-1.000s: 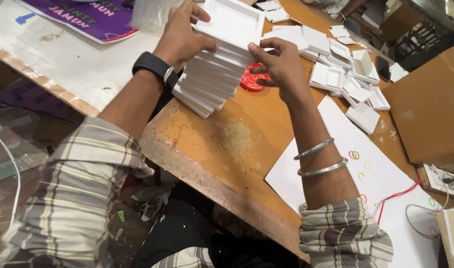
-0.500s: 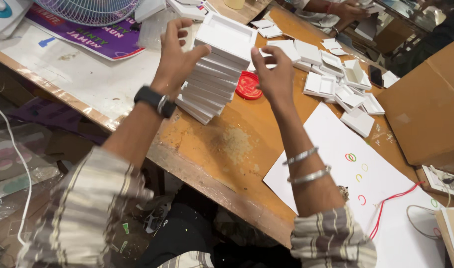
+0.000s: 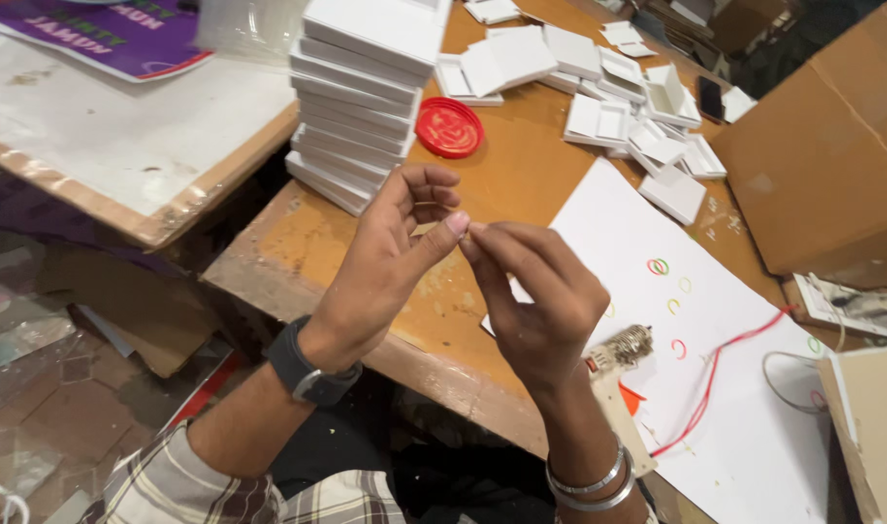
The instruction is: The person assembles small white rectangular boxes by applying hot glue to edges and pressing them together. They repeatedly pick up box parts, apply glue with a hot glue gun, and stack completed boxes on the table.
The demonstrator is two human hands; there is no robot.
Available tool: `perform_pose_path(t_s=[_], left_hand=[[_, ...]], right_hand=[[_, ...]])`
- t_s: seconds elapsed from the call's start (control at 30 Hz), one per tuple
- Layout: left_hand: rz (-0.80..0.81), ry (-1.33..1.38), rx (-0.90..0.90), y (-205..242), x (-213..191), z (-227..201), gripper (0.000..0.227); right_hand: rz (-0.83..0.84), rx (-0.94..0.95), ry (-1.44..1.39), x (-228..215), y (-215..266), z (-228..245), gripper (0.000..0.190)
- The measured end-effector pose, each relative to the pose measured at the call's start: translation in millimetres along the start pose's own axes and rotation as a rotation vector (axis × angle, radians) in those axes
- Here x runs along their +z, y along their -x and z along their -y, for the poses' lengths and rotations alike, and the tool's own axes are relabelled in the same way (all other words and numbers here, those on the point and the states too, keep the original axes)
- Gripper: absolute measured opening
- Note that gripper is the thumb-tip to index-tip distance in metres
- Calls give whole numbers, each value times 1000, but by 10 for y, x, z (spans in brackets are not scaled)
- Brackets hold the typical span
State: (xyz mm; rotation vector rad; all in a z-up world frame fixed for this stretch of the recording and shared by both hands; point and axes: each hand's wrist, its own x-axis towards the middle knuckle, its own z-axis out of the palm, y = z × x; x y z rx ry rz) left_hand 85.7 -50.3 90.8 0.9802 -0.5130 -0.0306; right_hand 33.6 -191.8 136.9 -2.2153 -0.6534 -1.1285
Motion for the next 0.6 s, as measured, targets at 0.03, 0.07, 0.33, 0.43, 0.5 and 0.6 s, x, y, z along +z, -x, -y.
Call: perform_pose_path(t_s=[0.03,0.07,0.33,0.43,0.5,0.6], left_hand=[[-10,-25,-2,14,53,34,39],[-22,-74,-10,31,103,66,38],[-13,-302,22,106,385,235,36],[35,-284,-6,111,436,268,37],[57,-212,-62,116,451,284,36],[80,-154,-102,112,451,293,36]], right_hand=[[0,-28,41,-36,32,-22,16],[1,-57,82,-68,63,-50,16],[41,-8,159,-317,306,-256,15],[1,102,117,-409,361,-349,13],[-45,178,75,-491,372,-409,10],[32,199,13,-621,402,-396,8]])
